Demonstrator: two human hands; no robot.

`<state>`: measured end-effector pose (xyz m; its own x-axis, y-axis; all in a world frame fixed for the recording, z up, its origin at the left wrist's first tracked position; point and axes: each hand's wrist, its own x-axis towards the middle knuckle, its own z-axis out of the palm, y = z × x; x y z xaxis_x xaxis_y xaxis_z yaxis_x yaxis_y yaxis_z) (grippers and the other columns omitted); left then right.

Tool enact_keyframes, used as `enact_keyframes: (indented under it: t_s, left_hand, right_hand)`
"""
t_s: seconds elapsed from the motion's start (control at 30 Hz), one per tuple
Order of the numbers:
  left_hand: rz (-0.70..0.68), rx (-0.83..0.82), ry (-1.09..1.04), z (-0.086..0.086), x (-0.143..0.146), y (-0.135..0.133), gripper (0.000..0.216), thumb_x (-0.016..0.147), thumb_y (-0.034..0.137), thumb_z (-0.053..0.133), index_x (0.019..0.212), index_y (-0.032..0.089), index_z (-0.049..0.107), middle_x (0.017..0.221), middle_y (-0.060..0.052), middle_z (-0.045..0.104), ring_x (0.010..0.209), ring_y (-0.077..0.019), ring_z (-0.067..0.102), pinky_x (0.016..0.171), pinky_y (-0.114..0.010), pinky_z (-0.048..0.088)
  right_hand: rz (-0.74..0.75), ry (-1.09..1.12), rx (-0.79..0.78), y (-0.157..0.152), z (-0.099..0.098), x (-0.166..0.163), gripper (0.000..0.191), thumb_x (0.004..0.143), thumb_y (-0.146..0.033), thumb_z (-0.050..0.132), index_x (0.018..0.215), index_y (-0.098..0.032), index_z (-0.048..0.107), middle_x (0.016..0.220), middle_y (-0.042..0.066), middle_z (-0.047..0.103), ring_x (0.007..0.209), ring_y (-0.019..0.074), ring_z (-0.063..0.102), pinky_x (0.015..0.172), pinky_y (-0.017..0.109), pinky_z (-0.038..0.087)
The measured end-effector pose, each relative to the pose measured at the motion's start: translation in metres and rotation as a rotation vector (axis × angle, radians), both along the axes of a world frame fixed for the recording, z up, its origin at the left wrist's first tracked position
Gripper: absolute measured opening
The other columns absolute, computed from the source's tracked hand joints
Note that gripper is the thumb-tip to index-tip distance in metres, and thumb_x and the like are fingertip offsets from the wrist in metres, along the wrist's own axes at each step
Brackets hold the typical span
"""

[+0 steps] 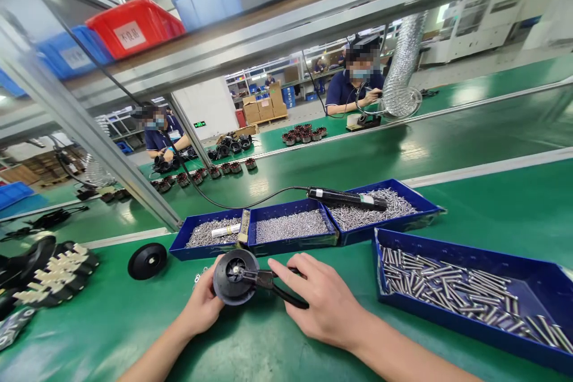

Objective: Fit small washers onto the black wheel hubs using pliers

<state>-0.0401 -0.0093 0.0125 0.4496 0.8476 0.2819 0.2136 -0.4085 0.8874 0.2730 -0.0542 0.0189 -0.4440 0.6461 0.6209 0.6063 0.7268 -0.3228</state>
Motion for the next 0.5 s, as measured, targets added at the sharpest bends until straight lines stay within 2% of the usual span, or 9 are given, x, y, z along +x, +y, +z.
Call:
enact_keyframes:
  t_s: [0.13,0.33,0.5]
  left_hand:
    - [-0.03,0.015,0.018,-0.004,0.0,0.001,0.051,0.095,0.043,0.081,0.141,0.024,0.067,0.144,-0.012,0.062,0.128,-0.032,0.058,0.112,-0.041,0.047]
    - [0.013,0.064,0.022,0.001,0.009,-0.003,0.036,0.093,0.041,0.084,0.123,0.024,0.076,0.136,-0.011,0.067,0.127,-0.0316,0.059,0.107,-0.04,0.048]
    - [-0.009,0.102,0.04,0.003,0.01,-0.004,0.038,0.094,0.047,0.081,0.123,0.022,0.077,0.134,-0.013,0.069,0.125,-0.0322,0.06,0.107,-0.042,0.048]
  right_hand:
    - [-0.013,-0.02,-0.019,-0.003,-0.004,-0.003,0.071,0.092,-0.011,0.06,0.161,-0.021,0.047,0.11,0.012,0.066,0.093,0.0281,0.065,0.073,0.045,0.061]
    - [-0.031,-0.029,0.019,-0.006,-0.002,-0.004,0.07,0.092,-0.012,0.06,0.16,-0.021,0.048,0.109,0.012,0.066,0.091,0.0279,0.064,0.071,0.044,0.06]
    - [-0.046,0.002,0.062,-0.006,0.002,-0.003,0.069,0.093,-0.013,0.06,0.16,-0.019,0.048,0.11,0.013,0.066,0.091,0.0273,0.064,0.071,0.043,0.059]
